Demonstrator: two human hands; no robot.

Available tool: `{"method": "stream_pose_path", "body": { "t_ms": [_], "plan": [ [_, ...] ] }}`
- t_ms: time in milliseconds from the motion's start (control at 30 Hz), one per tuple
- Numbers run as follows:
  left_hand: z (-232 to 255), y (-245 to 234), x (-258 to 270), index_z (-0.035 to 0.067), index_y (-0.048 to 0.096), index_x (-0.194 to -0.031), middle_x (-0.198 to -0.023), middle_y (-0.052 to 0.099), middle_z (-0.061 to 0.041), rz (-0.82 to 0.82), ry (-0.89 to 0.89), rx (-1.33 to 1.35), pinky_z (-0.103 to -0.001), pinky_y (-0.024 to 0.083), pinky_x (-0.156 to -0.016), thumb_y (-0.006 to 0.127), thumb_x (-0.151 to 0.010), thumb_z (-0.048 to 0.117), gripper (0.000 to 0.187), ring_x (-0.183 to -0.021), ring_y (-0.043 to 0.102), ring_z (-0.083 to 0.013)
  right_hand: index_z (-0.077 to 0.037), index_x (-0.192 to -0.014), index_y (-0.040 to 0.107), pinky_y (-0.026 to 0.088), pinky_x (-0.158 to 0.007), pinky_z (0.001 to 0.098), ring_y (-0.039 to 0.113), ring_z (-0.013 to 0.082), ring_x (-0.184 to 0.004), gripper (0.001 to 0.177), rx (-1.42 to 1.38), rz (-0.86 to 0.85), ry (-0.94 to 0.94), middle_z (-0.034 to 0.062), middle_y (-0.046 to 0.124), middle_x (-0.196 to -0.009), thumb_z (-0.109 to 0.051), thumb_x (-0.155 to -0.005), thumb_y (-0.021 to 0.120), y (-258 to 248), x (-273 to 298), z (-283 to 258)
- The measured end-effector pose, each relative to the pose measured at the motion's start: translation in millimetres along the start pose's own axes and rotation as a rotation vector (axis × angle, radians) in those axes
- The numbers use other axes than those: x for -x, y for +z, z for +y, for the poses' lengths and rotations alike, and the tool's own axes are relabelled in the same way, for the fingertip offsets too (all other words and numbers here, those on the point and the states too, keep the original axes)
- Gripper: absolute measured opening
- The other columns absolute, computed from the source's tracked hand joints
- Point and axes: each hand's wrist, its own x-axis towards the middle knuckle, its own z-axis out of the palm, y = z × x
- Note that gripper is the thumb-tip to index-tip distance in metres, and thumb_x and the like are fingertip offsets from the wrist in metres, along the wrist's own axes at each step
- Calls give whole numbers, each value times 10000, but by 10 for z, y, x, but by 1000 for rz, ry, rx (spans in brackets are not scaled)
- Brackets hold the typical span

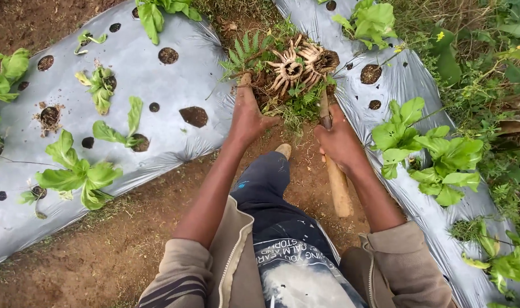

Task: The person uses a hoe to loosen the soil and remove weeds from the ground between rows of crops covered with plastic mulch. They pull the uprooted weeds by hand and gather them into a pile, then walk along the row to continue the weeding process.

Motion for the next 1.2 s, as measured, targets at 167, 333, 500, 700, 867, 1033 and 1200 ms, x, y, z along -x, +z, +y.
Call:
{"method": "stream_pose_path", "body": {
  "t_ms": [167, 333, 500, 700, 867, 1033, 1200],
  "plan": [
    [-148, 332, -520, -138, 341, -1413, -1465, 269, -460, 49, -58, -23, -576, 440, -1109, 919, -702, 42, 934, -1201, 563, -548, 55, -1530, 251, 513, -446, 328, 561, 189, -513, 621, 3, -51, 8, 351, 599, -932, -28, -970, 506, -326, -494, -40],
    [342, 410, -929, -153, 343, -1416, -1474, 263, -463, 116, -85, -1, -607, 396, -1127, 916, -697, 19, 936, -1212, 555, -556, 30, -1534, 246, 556, -461, 335, 587, 194, -560, 631, 15, -108, 14, 338, 588, -965, -47, -964, 506, -718, -1226, -13],
    [1, 850, -1545, -83, 310, -1450, -1478, 268, -432, 153, -154, 48, -493, 519, -1049, 957, -679, 87, 1021, -1081, 660, -461, 53, -1534, 258, 553, -401, 295, 542, 152, -542, 616, 39, -144, 2, 332, 571, -978, -19, -963, 477, -1147, -1698, -278],
    [1027, 693, -1670, -134, 265, -1460, -1508, 208, -467, 214, -174, 103, -515, 513, -1053, 894, -715, -11, 983, -979, 705, -399, 46, -1529, 276, 556, -410, 298, 544, 167, -533, 603, 114, -211, -12, 319, 586, -925, -31, -968, 482, -1523, -2135, -459],
    [614, 1151, -2211, -156, 240, -1476, -1496, 196, -484, 260, -216, 142, -548, 459, -1105, 883, -734, -5, 993, -1077, 663, -483, 17, -1421, 409, 566, -378, 343, 581, 219, -546, 507, 89, -239, -12, 202, 562, -806, -74, -931, 507, -1821, -2626, -379],
    [466, 1403, -2524, -143, 291, -1426, -1453, 268, -463, 310, -188, 68, -571, 441, -1109, 948, -666, 60, 1025, -1227, 528, -572, -10, -1370, 454, 553, -353, 342, 573, 224, -524, 468, 79, -245, -21, 186, 552, -725, -116, -917, 511, -2023, -2989, -367],
    [471, 1437, -2775, -197, 236, -1400, -1432, 252, -503, 305, -229, 114, -602, 412, -1104, 917, -688, 18, 1009, -1238, 494, -612, 7, -1311, 479, 532, -353, 340, 563, 213, -509, 427, 117, -272, 24, 164, 539, -686, -108, -901, 502, -2056, -3278, -479]
  ]
}}
